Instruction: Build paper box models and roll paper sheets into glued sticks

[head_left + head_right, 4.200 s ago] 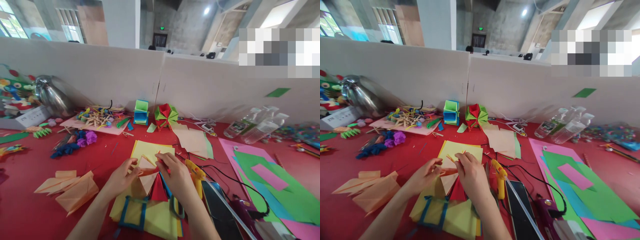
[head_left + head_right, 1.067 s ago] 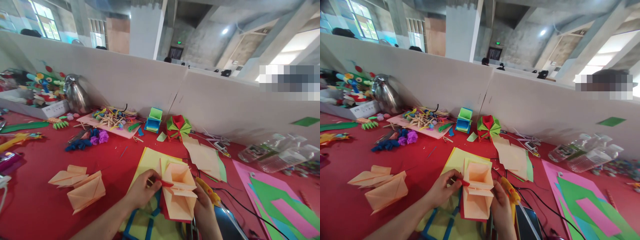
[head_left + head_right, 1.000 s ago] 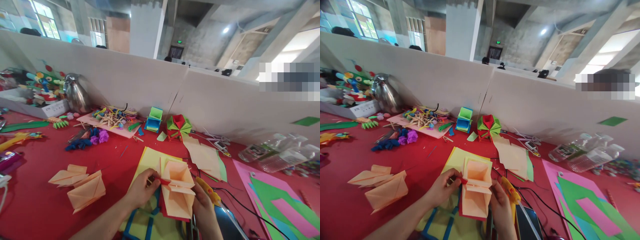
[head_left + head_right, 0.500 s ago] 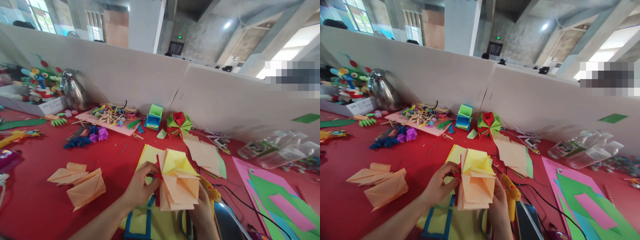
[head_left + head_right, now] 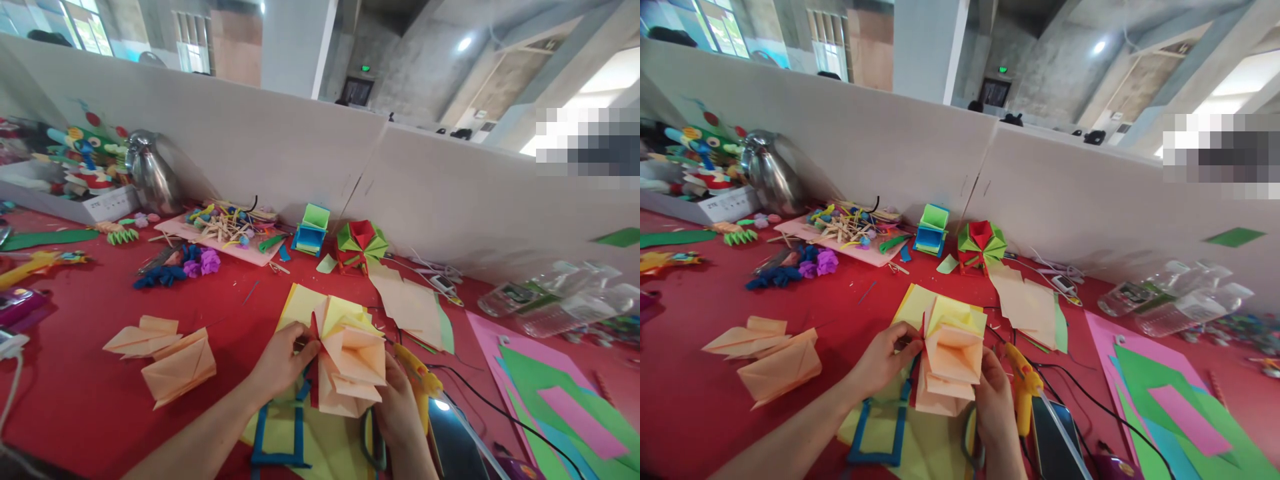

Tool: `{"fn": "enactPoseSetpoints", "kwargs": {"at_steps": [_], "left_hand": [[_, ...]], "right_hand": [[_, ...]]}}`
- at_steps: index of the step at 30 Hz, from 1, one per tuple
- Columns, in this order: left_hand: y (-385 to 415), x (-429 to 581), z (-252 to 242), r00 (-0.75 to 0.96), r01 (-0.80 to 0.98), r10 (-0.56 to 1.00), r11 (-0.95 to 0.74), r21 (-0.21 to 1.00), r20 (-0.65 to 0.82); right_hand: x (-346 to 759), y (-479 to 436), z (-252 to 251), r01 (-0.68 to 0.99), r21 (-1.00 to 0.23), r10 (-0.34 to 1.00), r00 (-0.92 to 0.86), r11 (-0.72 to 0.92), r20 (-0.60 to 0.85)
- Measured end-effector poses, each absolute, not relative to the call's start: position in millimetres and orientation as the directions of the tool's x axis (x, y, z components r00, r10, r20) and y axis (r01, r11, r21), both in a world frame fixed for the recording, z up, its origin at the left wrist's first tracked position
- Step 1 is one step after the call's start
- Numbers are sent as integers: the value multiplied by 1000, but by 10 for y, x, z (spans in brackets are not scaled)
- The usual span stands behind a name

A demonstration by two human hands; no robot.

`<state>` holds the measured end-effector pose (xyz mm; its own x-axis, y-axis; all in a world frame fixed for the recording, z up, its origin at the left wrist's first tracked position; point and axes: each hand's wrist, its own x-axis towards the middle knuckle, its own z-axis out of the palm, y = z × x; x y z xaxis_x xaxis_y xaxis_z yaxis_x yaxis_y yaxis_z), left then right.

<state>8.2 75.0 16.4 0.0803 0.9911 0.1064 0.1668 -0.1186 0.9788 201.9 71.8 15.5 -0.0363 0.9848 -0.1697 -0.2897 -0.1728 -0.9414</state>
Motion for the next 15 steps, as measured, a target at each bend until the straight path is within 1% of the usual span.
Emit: {"fn": "enactPoseSetpoints", "kwargs": {"at_steps": [4,9,15], "left_hand": [[762,82,153,56,172,996,-74,982,65],[791,60,93,43,187,996,-80,979,74],[804,11,90,94,181,993,-94,979,78]], "right_hand": [[2067,729,130,-285,-946,987,-27,-157,-156],[2107,731,89,-236,-962,989,18,-138,-147],[2080,754,59,-229,-966,991,21,-123,-132]]}}
